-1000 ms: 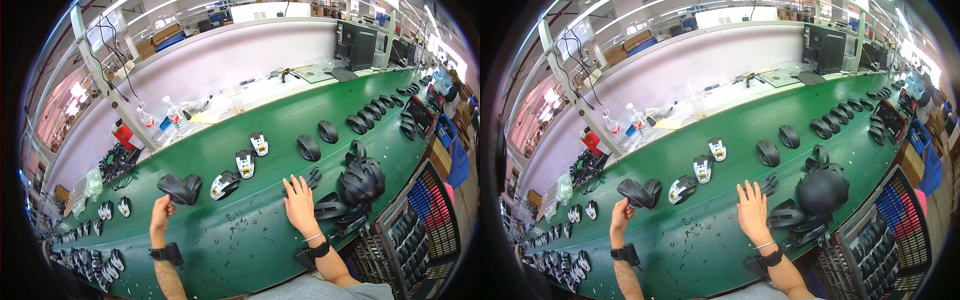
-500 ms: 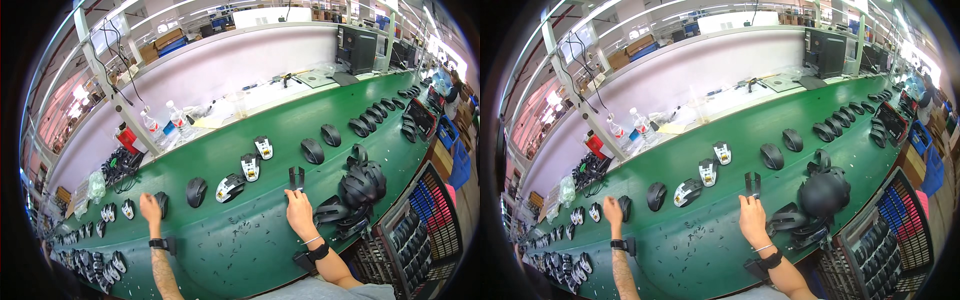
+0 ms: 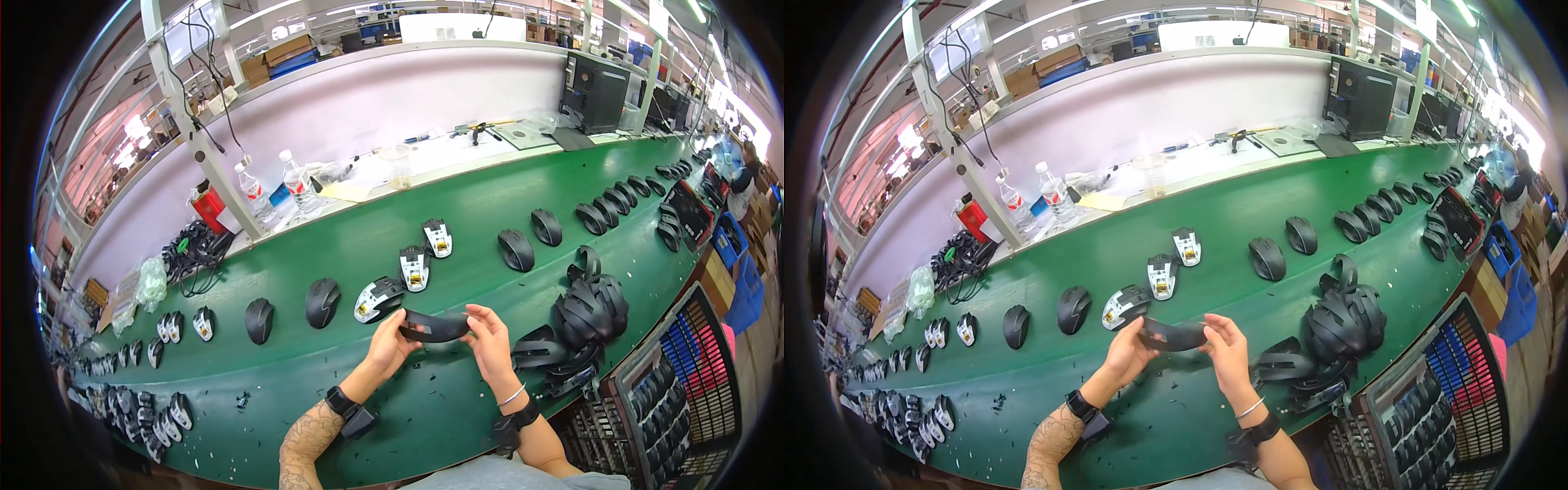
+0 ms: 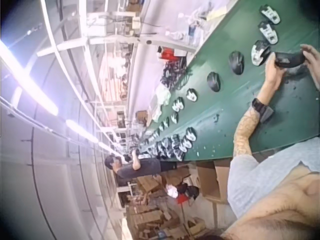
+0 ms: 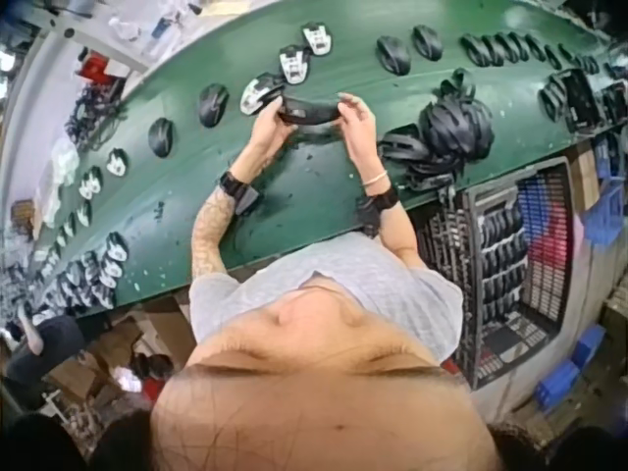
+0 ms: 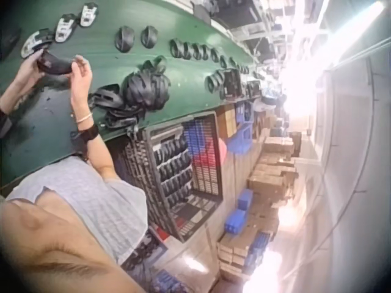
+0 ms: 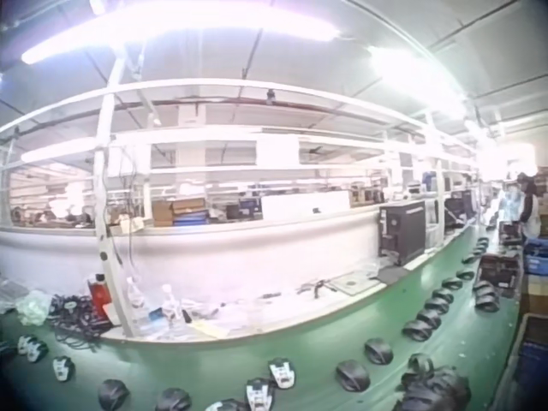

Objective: The person repeatedly picks up a computer mouse body and a matching shell, snaps the shell onto the body, and places the assembled mouse on the green workbench. The person handles multiple mice one at a time, aligning and pressing the parts together before setting each finished unit aside.

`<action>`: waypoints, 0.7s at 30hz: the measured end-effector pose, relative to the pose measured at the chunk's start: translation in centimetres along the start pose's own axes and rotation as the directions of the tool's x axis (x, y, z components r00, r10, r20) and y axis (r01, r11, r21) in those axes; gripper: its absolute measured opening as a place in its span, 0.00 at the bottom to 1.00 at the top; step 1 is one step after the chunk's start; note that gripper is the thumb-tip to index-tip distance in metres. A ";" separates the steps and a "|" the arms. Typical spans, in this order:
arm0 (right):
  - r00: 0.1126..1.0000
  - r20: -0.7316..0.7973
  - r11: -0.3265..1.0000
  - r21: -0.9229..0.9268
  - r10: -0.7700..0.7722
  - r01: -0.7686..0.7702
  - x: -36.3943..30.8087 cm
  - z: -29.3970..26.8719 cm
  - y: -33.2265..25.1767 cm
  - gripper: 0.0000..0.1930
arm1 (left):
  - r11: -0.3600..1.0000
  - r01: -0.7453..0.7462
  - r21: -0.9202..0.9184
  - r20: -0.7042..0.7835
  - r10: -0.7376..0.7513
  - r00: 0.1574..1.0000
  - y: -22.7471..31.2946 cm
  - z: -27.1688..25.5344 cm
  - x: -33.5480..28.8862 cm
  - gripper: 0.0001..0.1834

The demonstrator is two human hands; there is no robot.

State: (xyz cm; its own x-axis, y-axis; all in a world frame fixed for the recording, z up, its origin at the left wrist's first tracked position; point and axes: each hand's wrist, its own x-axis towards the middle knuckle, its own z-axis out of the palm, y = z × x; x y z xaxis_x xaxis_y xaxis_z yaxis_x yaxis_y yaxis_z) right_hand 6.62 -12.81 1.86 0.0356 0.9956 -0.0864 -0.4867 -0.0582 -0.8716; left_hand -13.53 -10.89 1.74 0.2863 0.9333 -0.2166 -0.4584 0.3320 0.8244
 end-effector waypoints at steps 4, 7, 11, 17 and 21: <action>0.786 0.320 0.307 -0.791 -0.529 0.529 -1.6 2.3 -2.9 0.31 | 0.911 -0.088 0.403 -0.112 0.145 0.983 1.8 1.6 -1.2 0.14; 0.726 0.555 0.340 -0.646 -0.406 0.684 -1.6 2.8 -2.0 0.39 | 0.880 -0.106 0.462 -0.048 0.145 0.988 1.7 3.0 -1.6 0.15; 0.821 0.431 0.488 -0.661 -0.375 0.570 -1.9 2.9 -1.4 0.36 | 0.898 -0.184 0.401 -0.050 0.222 0.974 2.2 4.9 -2.7 0.16; 0.819 0.422 0.642 -0.513 -0.389 0.570 -1.4 2.0 -1.9 0.34 | 0.963 -0.036 0.266 0.052 0.024 0.998 2.0 3.8 -1.4 0.15; 0.869 0.210 0.693 -0.534 -0.448 0.486 -0.8 1.2 -1.7 0.33 | 0.932 0.013 0.363 0.150 -0.072 0.986 4.2 5.2 2.1 0.11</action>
State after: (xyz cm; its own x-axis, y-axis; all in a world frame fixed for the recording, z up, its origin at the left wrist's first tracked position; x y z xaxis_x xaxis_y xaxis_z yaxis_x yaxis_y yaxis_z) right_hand 6.34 -13.38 4.00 0.0657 0.9068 0.4164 0.1459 0.4041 -0.9030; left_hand -10.47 -8.23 7.46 0.4417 0.8758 -0.1944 -0.1181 0.2716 0.9551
